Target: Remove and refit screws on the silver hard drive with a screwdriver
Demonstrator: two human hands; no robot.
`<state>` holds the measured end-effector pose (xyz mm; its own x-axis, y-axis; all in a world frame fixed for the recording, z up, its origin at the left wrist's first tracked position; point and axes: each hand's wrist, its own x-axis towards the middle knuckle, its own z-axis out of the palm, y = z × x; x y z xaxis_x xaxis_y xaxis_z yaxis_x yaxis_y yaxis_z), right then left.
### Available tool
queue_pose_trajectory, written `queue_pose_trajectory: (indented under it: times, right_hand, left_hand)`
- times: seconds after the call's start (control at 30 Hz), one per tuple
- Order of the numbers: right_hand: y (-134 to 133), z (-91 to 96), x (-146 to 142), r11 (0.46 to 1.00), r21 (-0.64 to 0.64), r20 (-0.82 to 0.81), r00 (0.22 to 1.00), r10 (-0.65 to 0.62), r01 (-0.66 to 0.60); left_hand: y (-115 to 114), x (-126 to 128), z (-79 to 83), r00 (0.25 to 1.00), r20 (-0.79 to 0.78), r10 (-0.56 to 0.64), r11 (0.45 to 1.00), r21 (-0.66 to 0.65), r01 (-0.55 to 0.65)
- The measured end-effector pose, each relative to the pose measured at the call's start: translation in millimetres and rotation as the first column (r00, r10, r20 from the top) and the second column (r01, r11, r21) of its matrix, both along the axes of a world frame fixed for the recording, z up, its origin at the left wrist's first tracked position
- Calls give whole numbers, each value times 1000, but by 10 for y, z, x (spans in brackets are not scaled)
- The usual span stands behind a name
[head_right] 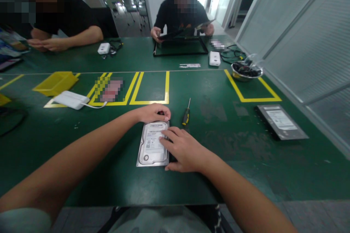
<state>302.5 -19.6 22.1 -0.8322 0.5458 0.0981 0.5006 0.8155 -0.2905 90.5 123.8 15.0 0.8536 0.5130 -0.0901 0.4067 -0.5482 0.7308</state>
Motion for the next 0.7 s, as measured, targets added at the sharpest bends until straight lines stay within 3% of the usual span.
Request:
queue_pose_trajectory:
  times: [0.27, 0.7]
  right_hand:
    - [-11, 9, 6, 1000, -21, 17, 1000, -9, 10]
    - [-12, 22, 5, 999, -31, 22, 1000, -7, 8]
  left_hand:
    - [31, 23, -23, 1000, -17, -3, 999, -46, 2]
    - [-106, 104, 177, 992, -93, 79, 997, -1, -80]
